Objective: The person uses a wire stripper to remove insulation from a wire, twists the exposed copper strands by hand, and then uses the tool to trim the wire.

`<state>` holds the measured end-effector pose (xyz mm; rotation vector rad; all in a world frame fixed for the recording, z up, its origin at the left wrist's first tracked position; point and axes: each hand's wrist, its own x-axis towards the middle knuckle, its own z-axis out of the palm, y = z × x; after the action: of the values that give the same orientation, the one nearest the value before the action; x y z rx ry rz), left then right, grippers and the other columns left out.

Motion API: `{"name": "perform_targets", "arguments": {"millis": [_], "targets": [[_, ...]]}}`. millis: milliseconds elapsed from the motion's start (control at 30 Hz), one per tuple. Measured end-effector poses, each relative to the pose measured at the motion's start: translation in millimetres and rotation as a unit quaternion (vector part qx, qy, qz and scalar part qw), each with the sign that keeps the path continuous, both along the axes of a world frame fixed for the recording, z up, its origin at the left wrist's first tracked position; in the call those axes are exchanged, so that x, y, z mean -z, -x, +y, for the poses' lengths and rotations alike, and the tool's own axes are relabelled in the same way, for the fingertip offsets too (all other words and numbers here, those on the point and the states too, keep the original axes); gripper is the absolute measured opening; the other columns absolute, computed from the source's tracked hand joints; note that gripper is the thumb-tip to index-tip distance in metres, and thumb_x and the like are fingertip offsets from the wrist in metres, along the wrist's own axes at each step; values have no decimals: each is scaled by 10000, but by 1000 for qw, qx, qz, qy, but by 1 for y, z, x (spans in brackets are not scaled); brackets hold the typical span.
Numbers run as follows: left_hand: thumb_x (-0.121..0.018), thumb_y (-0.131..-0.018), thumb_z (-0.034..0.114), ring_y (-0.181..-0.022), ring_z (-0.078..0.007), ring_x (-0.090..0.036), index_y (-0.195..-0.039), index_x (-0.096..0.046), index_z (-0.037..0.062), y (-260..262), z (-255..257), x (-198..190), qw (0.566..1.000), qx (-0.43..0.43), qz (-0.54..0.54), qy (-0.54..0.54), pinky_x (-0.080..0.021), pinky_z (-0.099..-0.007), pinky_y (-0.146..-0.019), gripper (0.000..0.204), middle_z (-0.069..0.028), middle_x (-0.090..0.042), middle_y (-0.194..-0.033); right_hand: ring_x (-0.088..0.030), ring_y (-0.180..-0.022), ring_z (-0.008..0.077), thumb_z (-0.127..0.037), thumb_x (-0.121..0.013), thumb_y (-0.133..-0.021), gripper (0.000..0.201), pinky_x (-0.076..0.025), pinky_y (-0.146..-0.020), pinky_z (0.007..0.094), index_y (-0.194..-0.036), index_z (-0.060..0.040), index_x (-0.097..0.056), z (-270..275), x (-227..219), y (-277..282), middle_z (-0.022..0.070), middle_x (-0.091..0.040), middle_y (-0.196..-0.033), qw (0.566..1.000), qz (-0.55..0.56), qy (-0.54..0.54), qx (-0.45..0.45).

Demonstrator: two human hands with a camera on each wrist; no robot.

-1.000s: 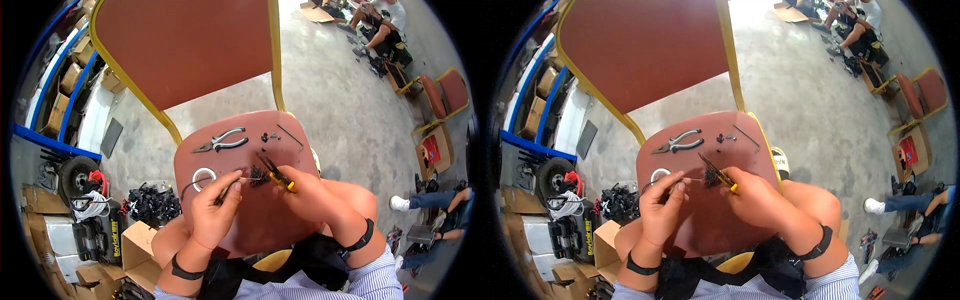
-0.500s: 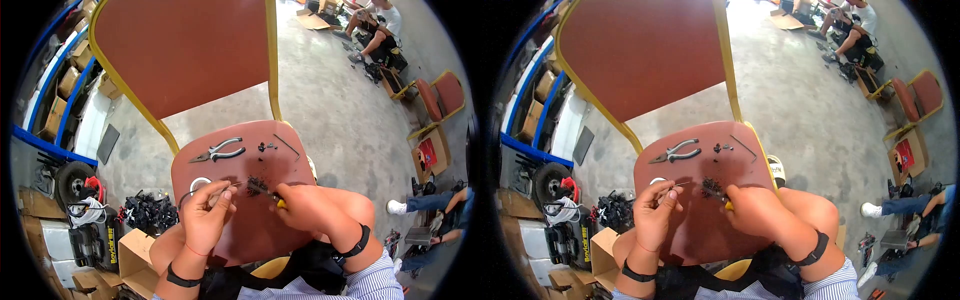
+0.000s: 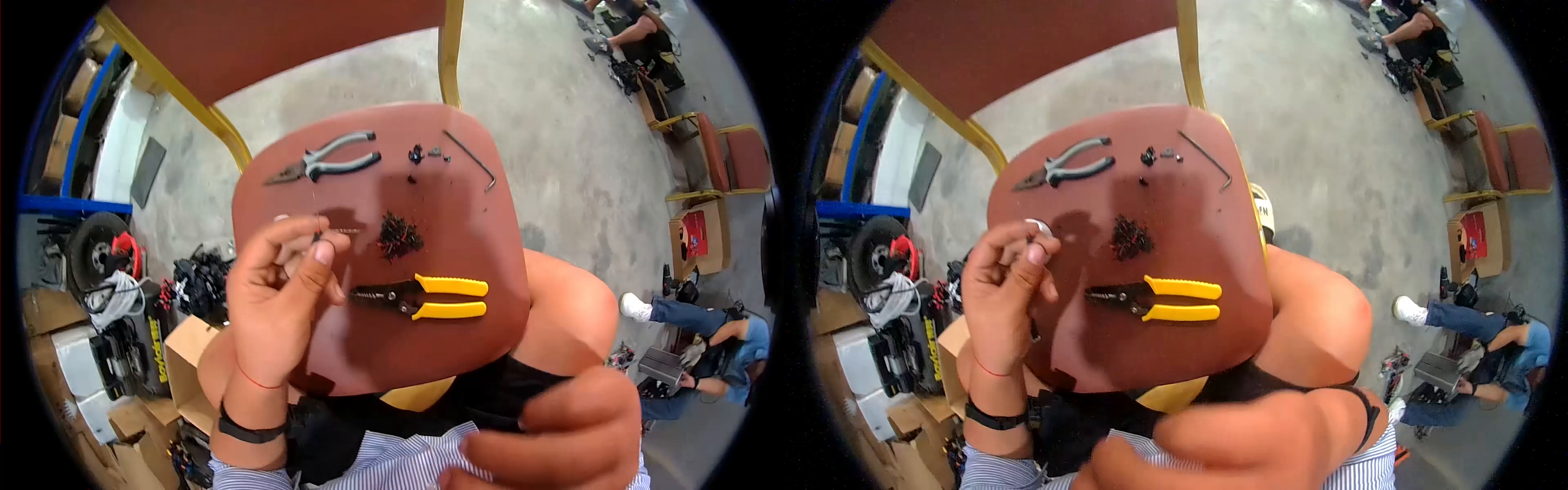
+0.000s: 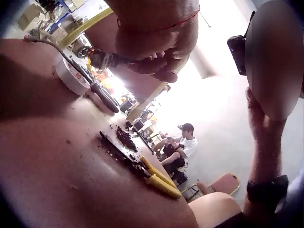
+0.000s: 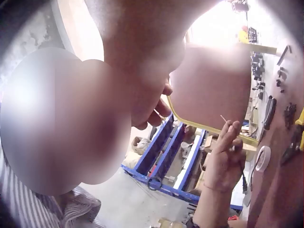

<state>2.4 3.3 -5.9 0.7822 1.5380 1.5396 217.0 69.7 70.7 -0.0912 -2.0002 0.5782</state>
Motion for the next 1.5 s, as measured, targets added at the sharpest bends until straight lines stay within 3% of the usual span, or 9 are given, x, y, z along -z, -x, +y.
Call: {"name": "perform_targets", "arguments": {"millis": [67, 167, 300, 500, 600, 800, 900, 1100, 1500], "targets": [[-662, -1011, 30, -696, -93, -644, -1227, -637, -7, -2, 1, -1, 1000, -2, -7, 6, -542, -230, -619, 220, -124, -751, -1057, -596, -597, 166, -119, -767, -623, 132, -387, -524, 299, -743, -114, -712, -6, -8, -6, 38, -662, -731, 999, -34, 33, -25], [-661, -1014, 41, -670, -84, -623, -1230, -640, 8, -3, 4, 4, 1000, 0, -5, 18, -521, -216, -610, 219, -117, -748, -1060, -569, -581, 154, -62, -715, -644, 89, -368, -525, 244, -728, -90, -709, 0, 5, -1, 29, -662, -735, 1000, -6, 6, -13], [-662, -1014, 44, -646, -80, -598, -1225, -641, 10, -1, 7, 8, 999, -3, 18, 42, -501, -214, -594, 215, -116, -745, -1060, -549, -570, 147, -48, -703, -637, 84, -357, -515, 237, -716, -78, -702, 12, -16, -22, 26, -657, -730, 994, -95, 47, -5], [-646, -1017, 34, -637, -83, -584, -1211, -637, 10, -7, 8, 6, 999, 9, 16, 45, -498, -222, -585, 196, -125, -736, -1040, -522, -553, 132, -32, -683, -620, 80, -345, -495, 236, -692, -65, -683, 17, 5, -19, 14, -626, -695, 997, -24, -47, 56], [-654, -1015, 43, -641, -85, -584, -1213, -637, 13, -4, 5, 5, 998, 13, 25, 47, -500, -224, -583, 201, -127, -733, -1038, -520, -543, 131, -41, -647, -639, 40, -355, -491, 233, -672, -62, -658, 2, -1, -16, 15, -605, -665, 994, -44, 39, 97], [-665, -1016, 65, -664, -90, -597, -1222, -639, 21, -4, -1, 3, 998, 18, 40, 43, -506, -227, -582, 213, -131, -730, -1050, -532, -536, 144, -92, -583, -692, 73, -397, -483, 254, -640, -44, -602, 12, 28, 7, 36, -584, -638, 977, 161, -122, 62], [-664, -1012, 76, -654, -61, -571, -1232, -648, 34, -7, -3, 4, 998, 14, 51, 32, -453, -194, -548, 224, -112, -730, -1066, -543, -543, 147, -94, -572, -700, 87, -409, -489, 256, -636, -40, -593, 16, 11, 2, 47, -590, -644, 994, 105, -25, 6], [-675, -1014, 115, -629, -58, -581, -1219, -656, 53, -5, -4, 3, 996, 13, 80, 29, -378, -174, -522, 216, -86, -748, -1051, -517, -540, 149, -86, -568, -717, 91, -392, -486, 264, -645, -38, -596, 16, 13, 5, 39, -552, -634, 988, 132, -78, 24], [-687, -1004, 122, -633, -72, -592, -1197, -656, 49, -10, -2, 4, 995, 0, 91, 35, -385, -177, -513, 209, -92, -742, -1077, -476, -542, 150, -89, -590, -766, 101, -362, -480, 289, -686, -35, -624, 7, 7, -10, 20, -494, -634, 995, 77, -64, -12]]}}
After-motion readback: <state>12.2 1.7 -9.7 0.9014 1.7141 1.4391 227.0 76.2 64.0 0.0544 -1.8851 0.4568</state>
